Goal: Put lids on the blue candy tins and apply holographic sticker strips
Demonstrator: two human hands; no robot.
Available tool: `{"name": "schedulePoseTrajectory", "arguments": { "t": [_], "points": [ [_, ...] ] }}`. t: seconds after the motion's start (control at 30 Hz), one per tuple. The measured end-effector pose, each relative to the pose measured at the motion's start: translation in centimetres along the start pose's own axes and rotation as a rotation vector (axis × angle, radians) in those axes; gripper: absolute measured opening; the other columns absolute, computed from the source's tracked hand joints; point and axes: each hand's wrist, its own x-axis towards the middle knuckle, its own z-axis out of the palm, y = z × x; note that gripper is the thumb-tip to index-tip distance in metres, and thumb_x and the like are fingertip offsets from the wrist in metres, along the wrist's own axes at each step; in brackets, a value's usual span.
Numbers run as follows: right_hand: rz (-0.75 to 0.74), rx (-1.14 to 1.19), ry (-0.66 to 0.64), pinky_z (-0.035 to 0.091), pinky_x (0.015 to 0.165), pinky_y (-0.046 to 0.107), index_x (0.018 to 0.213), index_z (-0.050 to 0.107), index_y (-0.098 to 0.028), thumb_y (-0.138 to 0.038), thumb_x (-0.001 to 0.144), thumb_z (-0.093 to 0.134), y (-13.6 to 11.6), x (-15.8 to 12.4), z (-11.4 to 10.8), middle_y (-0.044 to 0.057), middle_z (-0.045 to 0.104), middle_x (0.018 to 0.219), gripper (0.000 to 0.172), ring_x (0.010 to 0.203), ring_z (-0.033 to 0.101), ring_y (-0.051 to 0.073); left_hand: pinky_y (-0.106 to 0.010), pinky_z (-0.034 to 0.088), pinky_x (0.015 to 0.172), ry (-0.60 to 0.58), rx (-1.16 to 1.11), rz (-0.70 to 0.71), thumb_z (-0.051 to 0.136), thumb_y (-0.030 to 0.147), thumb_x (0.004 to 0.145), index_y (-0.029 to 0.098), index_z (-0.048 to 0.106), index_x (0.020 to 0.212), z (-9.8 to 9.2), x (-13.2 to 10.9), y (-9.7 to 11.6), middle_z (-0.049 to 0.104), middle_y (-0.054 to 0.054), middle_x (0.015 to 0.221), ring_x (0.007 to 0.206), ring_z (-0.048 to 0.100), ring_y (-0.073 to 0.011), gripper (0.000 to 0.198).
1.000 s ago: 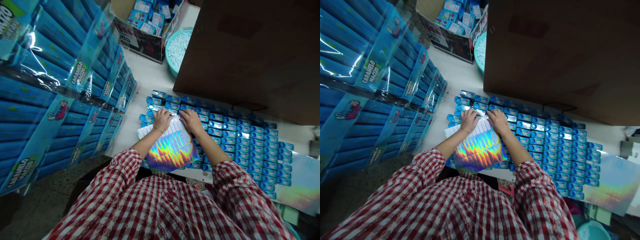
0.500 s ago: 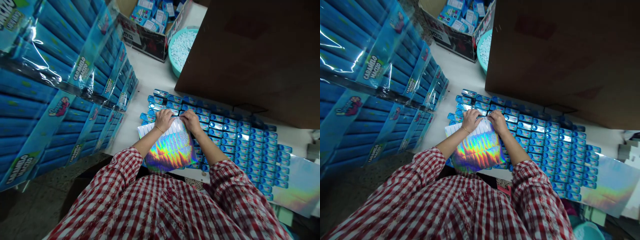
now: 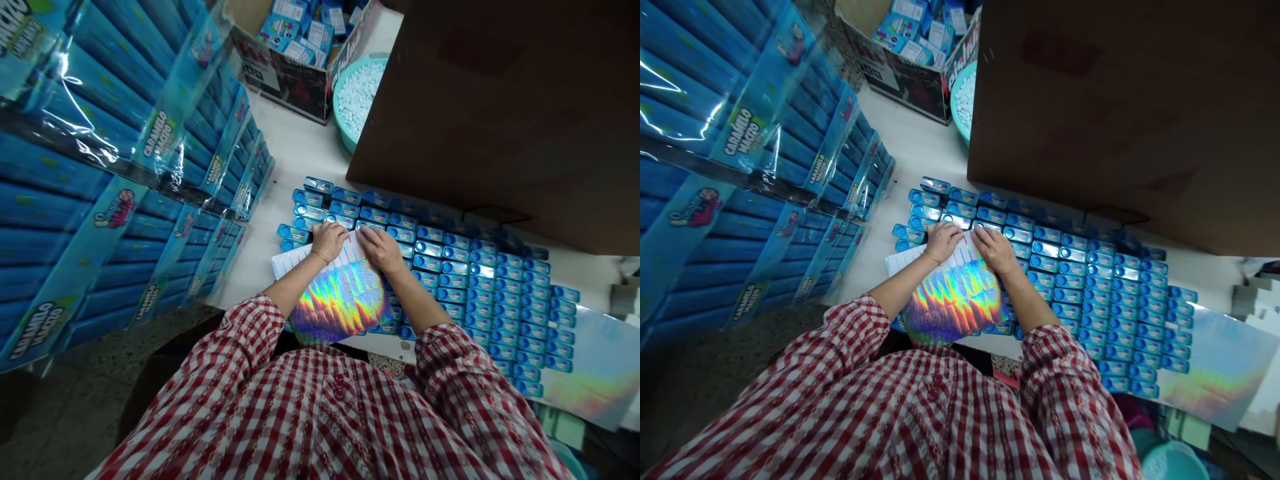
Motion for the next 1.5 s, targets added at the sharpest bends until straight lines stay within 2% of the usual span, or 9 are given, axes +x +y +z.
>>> {"name": "schedulePoseTrajectory", "arguments": {
  "t": [0.17,0.33,0.53,0.7,0.83,0.93,1.07,1.23,1.5],
  "points": [
    [0.045,0.020,0.016,0.044,0.084,0.038,0.103,0.065,-0.020,-0.024,0.093,0.041,-0.4,-0.3,-1.3,0.011,0.061,0.122,0.026,0.109,0.053,0.022,-0.042,0.026,0.084,0.017,0.043,0.026,0.049,0.033,0.088,0.020,0.066,0.081,0.3,-0.4,0.0,0.068,-0.006,0.096,0.099,0.051,-0.0237,0.022],
    [0.127,0.187,0.001,0.044,0.078,0.034,0.087,0.064,-0.018,-0.026,0.092,0.044,-1.5,0.3,-5.3,0.011,0.067,0.095,0.022,0.089,0.058,0.020,-0.043,0.027,0.086,0.043,0.054,0.027,0.047,0.034,0.089,0.020,0.066,0.083,0.6,-0.6,0.1,0.067,-0.007,0.096,0.099,0.051,-0.0243,0.025],
    [0.618,0.650,0.184,0.042,0.064,0.028,0.076,0.062,-0.018,-0.031,0.081,0.056,-3.0,2.9,-9.4,0.002,0.063,0.073,0.015,0.068,0.056,0.015,-0.041,0.034,0.092,0.158,-0.270,-0.016,0.049,0.032,0.088,0.020,0.068,0.094,-0.1,-0.6,0.2,0.067,-0.007,0.104,0.104,0.054,-0.0238,0.024],
    [0.880,1.091,0.279,0.039,0.057,0.026,0.068,0.061,-0.016,-0.037,0.068,0.065,-3.7,6.2,-6.4,-0.002,0.056,0.058,0.021,0.055,0.049,0.010,-0.027,0.045,0.070,0.222,-1.002,-0.275,0.041,0.049,0.089,0.016,0.066,0.102,-2.4,-0.8,-0.2,0.070,-0.007,0.094,0.081,0.063,-0.0154,0.044],
    [0.987,1.323,0.316,0.039,0.054,0.025,0.066,0.061,-0.017,-0.040,0.060,0.071,-5.2,8.5,-3.7,-0.003,0.056,0.057,0.026,0.052,0.049,0.009,-0.021,0.041,0.057,0.225,-1.174,-0.442,0.067,0.049,0.071,0.014,0.067,0.095,-4.5,-0.8,-1.3,0.069,-0.004,0.084,0.068,0.061,-0.0115,0.043],
    [1.013,1.390,0.317,0.039,0.052,0.024,0.066,0.061,-0.016,-0.037,0.055,0.074,-6.4,10.2,-2.5,-0.004,0.056,0.056,0.027,0.050,0.048,0.008,-0.021,0.040,0.053,0.238,-1.233,-0.508,0.062,0.058,0.072,0.014,0.067,0.092,-6.2,-0.7,-2.7,0.067,-0.005,0.080,0.067,0.061,-0.0120,0.048],
    [1.074,1.388,0.369,0.038,0.050,0.023,0.064,0.062,-0.016,-0.032,0.053,0.073,-7.6,12.7,-0.9,-0.004,0.054,0.052,0.023,0.050,0.048,0.008,-0.020,0.041,0.050,0.262,-1.286,-0.567,0.047,0.065,0.079,0.013,0.066,0.090,-8.2,0.0,-4.8,0.066,-0.007,0.075,0.065,0.061,-0.0120,0.056],
    [1.036,1.294,0.430,0.038,0.051,0.023,0.065,0.063,-0.015,-0.031,0.058,0.069,-8.3,15.2,1.4,-0.003,0.057,0.054,0.019,0.050,0.048,0.009,-0.018,0.039,0.052,0.354,-1.197,-0.508,0.071,0.024,0.068,0.012,0.064,0.093,-8.6,1.7,-7.4,0.062,0.000,0.068,0.058,0.055,-0.0071,0.029],
    [1.009,0.761,0.390,0.044,0.071,0.030,0.070,0.066,-0.017,-0.027,0.069,0.059,-8.3,18.2,3.3,0.003,0.067,0.069,0.012,0.069,0.060,0.019,-0.026,0.047,0.074,0.517,-0.784,-0.411,0.063,0.011,0.066,0.012,0.062,0.101,-7.9,5.2,-10.9,0.064,0.001,0.063,0.064,0.058,-0.0118,0.035]
  ]
}}
